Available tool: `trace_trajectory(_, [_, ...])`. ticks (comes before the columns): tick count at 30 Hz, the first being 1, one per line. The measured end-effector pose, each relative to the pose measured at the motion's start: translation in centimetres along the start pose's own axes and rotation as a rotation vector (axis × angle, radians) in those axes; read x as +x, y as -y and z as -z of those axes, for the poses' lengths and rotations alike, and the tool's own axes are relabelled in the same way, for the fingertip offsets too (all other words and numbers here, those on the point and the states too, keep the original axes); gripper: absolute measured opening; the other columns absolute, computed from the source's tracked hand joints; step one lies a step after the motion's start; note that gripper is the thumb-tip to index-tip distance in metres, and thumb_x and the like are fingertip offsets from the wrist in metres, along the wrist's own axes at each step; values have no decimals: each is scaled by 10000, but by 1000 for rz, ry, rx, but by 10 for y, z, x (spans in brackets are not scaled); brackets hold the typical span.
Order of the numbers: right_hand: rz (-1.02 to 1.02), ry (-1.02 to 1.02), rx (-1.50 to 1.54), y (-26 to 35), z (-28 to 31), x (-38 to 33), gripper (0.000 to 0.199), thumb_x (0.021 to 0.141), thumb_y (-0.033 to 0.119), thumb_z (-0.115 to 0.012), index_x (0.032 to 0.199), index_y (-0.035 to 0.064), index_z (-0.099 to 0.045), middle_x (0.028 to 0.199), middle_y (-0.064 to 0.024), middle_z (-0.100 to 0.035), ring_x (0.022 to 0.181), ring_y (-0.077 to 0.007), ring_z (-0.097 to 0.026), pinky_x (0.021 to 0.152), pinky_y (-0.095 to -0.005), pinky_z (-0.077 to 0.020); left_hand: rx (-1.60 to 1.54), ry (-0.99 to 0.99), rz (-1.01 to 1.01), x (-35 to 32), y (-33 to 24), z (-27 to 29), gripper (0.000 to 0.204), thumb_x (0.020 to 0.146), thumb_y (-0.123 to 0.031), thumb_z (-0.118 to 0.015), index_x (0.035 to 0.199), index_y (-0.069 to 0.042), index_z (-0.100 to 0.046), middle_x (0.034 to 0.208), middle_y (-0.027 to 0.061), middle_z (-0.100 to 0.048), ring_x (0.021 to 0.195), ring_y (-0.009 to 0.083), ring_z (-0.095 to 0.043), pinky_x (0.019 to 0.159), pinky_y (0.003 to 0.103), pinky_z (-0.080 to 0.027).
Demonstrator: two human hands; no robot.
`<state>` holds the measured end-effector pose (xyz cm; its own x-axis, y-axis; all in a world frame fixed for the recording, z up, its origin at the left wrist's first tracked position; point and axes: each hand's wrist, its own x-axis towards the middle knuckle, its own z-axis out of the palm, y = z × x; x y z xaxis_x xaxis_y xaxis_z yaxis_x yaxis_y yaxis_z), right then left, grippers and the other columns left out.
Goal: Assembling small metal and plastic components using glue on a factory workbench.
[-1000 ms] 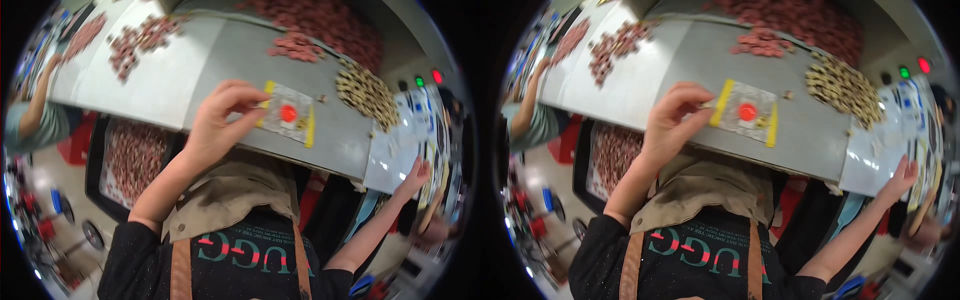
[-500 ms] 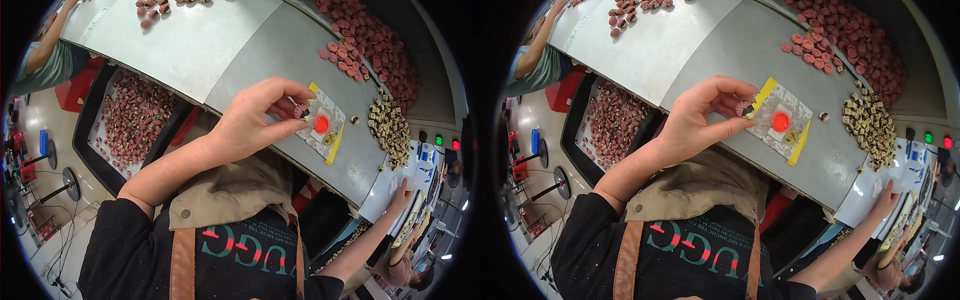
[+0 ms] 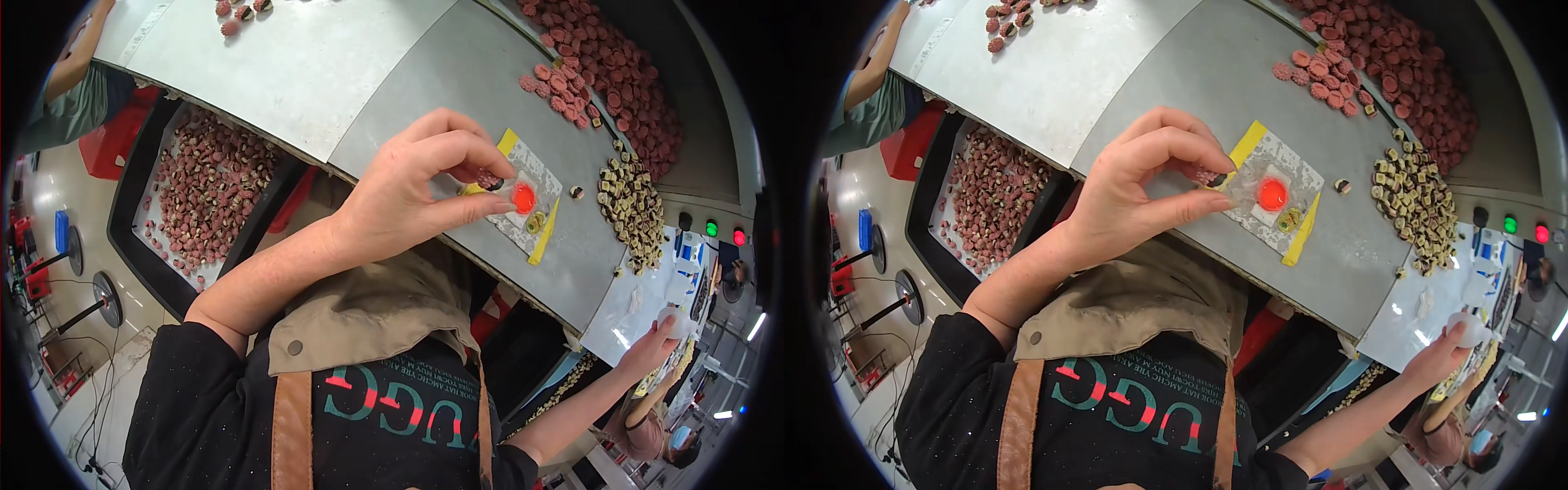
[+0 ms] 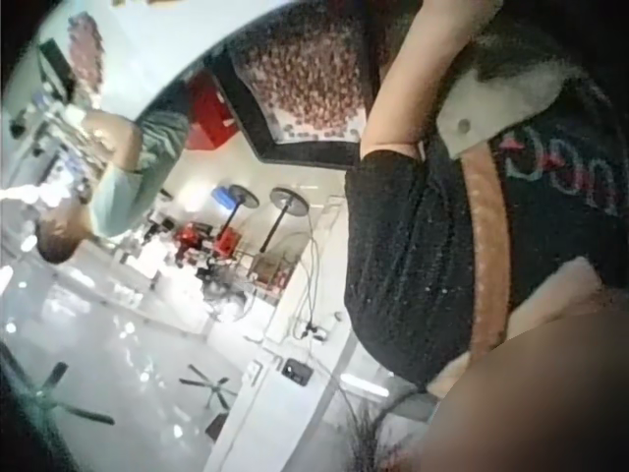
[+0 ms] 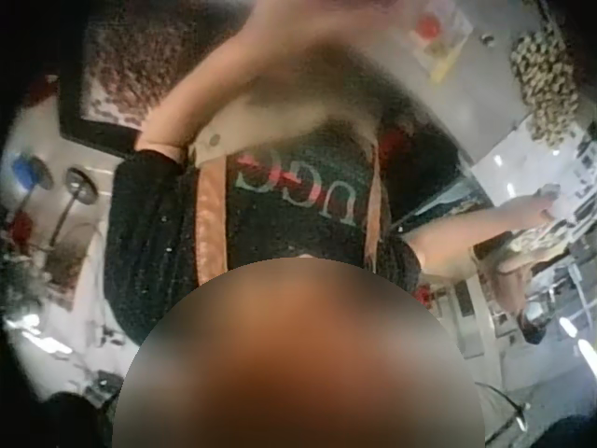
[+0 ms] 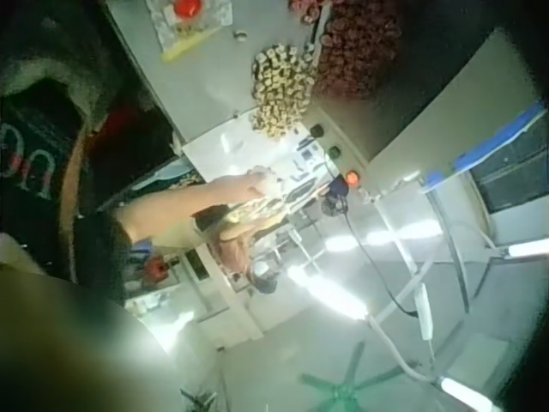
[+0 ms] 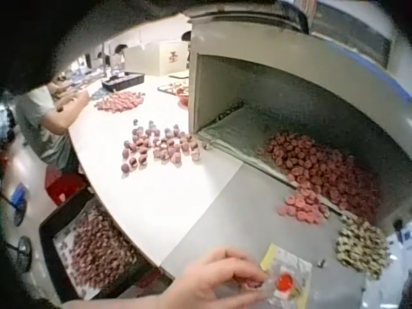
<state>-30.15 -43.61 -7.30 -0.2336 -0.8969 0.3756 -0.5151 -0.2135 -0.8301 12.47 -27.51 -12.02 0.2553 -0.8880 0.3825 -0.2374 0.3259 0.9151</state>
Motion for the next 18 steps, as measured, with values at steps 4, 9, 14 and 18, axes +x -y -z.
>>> trace_trajectory(4, [96, 111, 88, 20, -15, -33, 514, 885, 260, -619, 1273, -21, -433, 1216, -118, -541, 1148, -211, -489, 991, -330, -345, -57, 33, 13, 0, 0, 1, 300, 769, -8, -707, 1045, -15, -588, 1022, 63, -562, 895, 118, -582, 779, 240, -496])
trace_trajectory(9, [151, 332, 130, 31, -38, -70, 544, 814, 197, -689, 1251, -20, -449, 1175, -123, -546, 1098, -218, -513, 972, -347, -379, -172, 23, 86, -1, 1, -1, 370, 792, -8, -689, 1124, 4, -527, 1097, 74, -566, 939, 120, -584, 811, 249, -494])
trace_trajectory(14, [232, 565, -15, 51, -57, -88, 550, 774, 210, -713, 1223, -7, -479, 1114, -82, -534, 991, -176, -527, 884, -300, -417, -223, 29, 125, -2, 1, 0, 397, 811, 7, -661, 1167, 1, -487, 1104, 80, -569, 992, 131, -586, 858, 266, -492])
trace_trajectory(18, [306, 683, -122, 71, -75, -94, 522, 730, 305, -742, 1097, 6, -522, 1010, -52, -515, 910, -151, -496, 823, -271, -404, -262, 50, 155, -1, 0, 1, 404, 831, 21, -625, 1197, 0, -455, 1125, 103, -574, 1034, 150, -583, 900, 283, -487])
